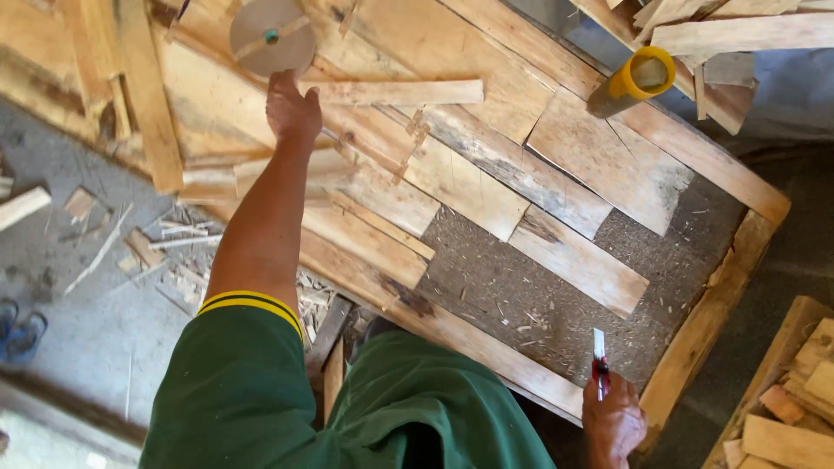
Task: Fitting and cutting thin wood panels to cover a surface using a utility knife.
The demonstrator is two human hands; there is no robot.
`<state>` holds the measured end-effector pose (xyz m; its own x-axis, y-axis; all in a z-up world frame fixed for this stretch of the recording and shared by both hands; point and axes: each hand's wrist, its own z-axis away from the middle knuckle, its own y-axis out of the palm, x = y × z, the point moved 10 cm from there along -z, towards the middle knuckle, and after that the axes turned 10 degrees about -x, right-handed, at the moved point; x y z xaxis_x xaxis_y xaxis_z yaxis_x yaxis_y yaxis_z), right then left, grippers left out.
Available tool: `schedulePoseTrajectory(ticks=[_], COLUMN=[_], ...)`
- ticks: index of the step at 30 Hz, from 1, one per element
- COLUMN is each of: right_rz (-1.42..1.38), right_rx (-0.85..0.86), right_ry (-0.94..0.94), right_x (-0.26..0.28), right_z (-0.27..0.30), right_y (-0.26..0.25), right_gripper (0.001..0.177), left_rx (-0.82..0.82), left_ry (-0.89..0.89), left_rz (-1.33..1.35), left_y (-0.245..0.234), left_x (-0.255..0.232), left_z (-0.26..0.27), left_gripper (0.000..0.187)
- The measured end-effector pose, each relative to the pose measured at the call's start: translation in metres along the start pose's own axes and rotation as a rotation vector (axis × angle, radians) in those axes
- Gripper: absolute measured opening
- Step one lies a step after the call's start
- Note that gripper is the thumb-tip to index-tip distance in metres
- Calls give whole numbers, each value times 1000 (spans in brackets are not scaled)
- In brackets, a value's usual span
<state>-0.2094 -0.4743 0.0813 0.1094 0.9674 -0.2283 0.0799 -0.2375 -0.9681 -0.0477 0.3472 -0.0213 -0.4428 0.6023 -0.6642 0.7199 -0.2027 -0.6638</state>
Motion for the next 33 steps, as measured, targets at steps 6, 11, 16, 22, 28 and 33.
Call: schedulePoseTrajectory(ticks=[6, 11, 16, 22, 28, 33], right_rz=[52, 71, 68, -20, -45, -99], right_rx=[119, 174, 199, 201, 213, 208], right_ry=[82, 167, 156, 148, 93, 62], right_x=[28, 57, 75, 95, 109, 122], right_z=[36, 47, 41, 20, 14, 11], right_y=[-14, -37, -46, -56, -50, -44], right_gripper=[34, 35, 38, 42, 44, 38], left_rx=[-26, 280, 394, 421, 534, 752], left_ry=[239, 70, 60, 89, 318, 699], left_rz=[-181, -217, -253, -267, -289, -229], left_y=[98, 81, 82, 65, 27, -13], left_x=[92, 43, 43, 29, -18, -86], left_z=[-71, -85, -87, -96, -63, 12], left_gripper=[73, 85, 93, 102, 97, 76])
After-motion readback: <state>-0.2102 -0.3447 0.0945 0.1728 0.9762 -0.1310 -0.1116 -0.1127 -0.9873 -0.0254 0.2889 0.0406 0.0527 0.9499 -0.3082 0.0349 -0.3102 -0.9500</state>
